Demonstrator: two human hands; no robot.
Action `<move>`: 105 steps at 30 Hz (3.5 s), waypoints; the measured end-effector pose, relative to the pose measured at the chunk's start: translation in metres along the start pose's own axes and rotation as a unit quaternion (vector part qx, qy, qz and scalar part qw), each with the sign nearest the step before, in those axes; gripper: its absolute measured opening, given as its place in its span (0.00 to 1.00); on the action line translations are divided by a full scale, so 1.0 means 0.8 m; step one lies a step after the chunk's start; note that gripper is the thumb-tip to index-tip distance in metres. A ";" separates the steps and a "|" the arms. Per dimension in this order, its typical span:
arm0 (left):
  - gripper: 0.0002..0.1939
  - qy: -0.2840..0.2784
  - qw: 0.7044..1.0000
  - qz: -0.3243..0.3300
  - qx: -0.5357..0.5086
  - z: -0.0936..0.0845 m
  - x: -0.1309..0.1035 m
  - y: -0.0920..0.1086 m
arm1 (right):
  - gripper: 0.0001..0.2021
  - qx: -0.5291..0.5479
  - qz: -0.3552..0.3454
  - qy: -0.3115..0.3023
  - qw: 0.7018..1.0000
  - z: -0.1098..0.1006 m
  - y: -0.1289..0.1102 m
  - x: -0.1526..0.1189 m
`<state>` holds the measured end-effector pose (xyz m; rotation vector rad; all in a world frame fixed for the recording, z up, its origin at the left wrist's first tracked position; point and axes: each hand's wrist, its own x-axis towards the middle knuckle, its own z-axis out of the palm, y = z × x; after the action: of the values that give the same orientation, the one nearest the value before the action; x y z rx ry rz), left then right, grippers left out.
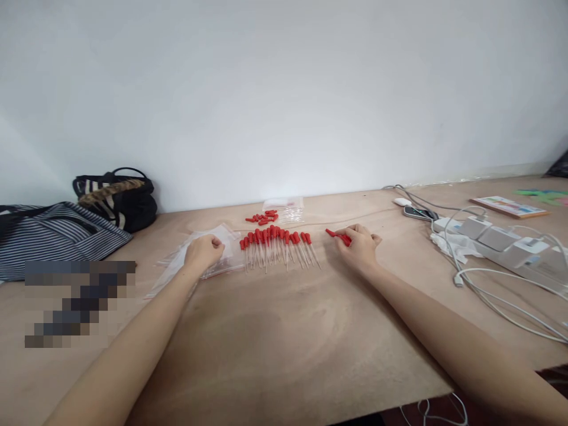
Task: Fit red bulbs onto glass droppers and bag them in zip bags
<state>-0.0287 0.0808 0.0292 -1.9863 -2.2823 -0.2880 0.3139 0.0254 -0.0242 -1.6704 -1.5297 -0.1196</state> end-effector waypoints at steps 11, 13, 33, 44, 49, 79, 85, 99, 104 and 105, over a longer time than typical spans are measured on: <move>0.18 -0.031 0.996 -0.035 0.078 0.017 -0.006 0.003 | 0.13 -0.074 0.055 0.016 0.996 -0.003 0.035 0.020; 0.17 -0.039 0.995 -0.039 0.087 0.018 -0.005 0.005 | 0.13 -0.086 0.053 0.006 0.995 -0.003 0.035 0.022; 0.12 0.113 0.857 0.484 -0.134 0.034 -0.129 0.070 | 0.15 -0.211 0.028 -0.090 0.973 -0.006 0.019 0.014; 0.09 0.045 0.877 0.424 -0.223 0.040 -0.125 0.062 | 0.10 0.039 -0.116 -0.110 0.986 -0.013 -0.037 -0.024; 0.08 0.022 0.878 0.411 -0.243 0.040 -0.124 0.063 | 0.07 0.089 -0.222 -0.209 0.948 -0.005 -0.062 -0.051; 0.10 0.074 0.858 0.446 -0.243 0.045 -0.132 0.065 | 0.05 0.238 -0.196 -0.271 0.912 0.002 -0.081 -0.062; 0.10 0.085 0.852 0.452 -0.252 0.046 -0.136 0.069 | 0.04 0.247 -0.197 -0.265 0.911 0.002 -0.089 -0.064; 0.08 0.097 0.841 0.446 -0.289 0.048 -0.134 0.071 | 0.06 0.255 -0.154 -0.281 0.912 0.007 -0.070 -0.059; 0.08 0.107 0.840 0.437 -0.303 0.048 -0.134 0.072 | 0.05 0.277 -0.119 -0.258 0.918 0.011 -0.082 -0.063; 0.08 0.106 0.841 0.434 -0.305 0.048 -0.134 0.072 | 0.05 0.280 -0.117 -0.257 0.918 0.012 -0.083 -0.063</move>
<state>0.0450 -0.0078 -0.0251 -2.8277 -1.0082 -1.1418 0.2404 -0.0146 -0.0258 -1.0931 -1.9145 0.6253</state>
